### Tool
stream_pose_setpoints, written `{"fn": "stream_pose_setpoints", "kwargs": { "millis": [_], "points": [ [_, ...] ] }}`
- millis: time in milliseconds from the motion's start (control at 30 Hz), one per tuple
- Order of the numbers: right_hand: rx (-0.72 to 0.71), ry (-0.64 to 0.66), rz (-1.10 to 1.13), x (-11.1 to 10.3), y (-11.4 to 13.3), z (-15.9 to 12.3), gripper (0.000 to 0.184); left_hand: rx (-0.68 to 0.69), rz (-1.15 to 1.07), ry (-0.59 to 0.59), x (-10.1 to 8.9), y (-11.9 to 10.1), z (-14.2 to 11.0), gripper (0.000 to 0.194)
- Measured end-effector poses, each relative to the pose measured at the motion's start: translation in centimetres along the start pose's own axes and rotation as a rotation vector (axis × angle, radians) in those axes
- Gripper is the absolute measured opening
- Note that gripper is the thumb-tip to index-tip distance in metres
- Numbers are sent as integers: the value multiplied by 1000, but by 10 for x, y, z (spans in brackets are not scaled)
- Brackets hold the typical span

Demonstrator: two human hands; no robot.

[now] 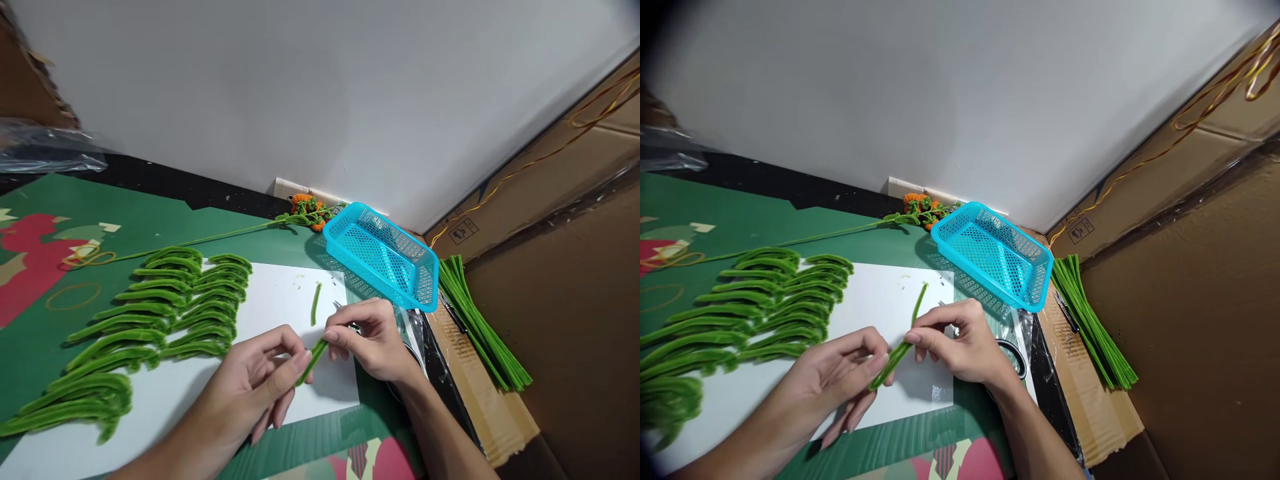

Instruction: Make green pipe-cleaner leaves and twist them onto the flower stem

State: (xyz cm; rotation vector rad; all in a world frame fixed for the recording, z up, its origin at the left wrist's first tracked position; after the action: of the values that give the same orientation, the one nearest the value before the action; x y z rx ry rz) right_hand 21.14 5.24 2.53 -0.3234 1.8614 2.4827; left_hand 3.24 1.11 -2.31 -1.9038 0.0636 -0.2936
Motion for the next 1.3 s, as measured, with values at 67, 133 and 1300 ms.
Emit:
{"fn": "stream_pose_setpoints", "kwargs": {
  "millis": [67, 133, 1300],
  "points": [
    [-3, -3, -3, 0, 0, 0, 29, -13, 10, 6, 0, -1, 0, 41],
    [-6, -12, -10, 0, 1, 0, 30, 2, -3, -2, 0, -4, 0, 39],
    [124, 18, 10, 6, 3, -5, 26, 122, 39, -95, -1, -5, -4, 27]
  ]
}}
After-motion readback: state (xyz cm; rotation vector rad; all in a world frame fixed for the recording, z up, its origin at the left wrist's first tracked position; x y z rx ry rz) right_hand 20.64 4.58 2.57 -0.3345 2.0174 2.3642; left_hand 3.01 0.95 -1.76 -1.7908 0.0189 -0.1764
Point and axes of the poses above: each hand's wrist, its own z-axis towards the middle knuckle, its own x-axis out of the palm, y = z × x, the point moved 4 cm from there along z, towards the middle knuckle, and after that the axes turned 15 degrees about -y, right-handed, at the moved point
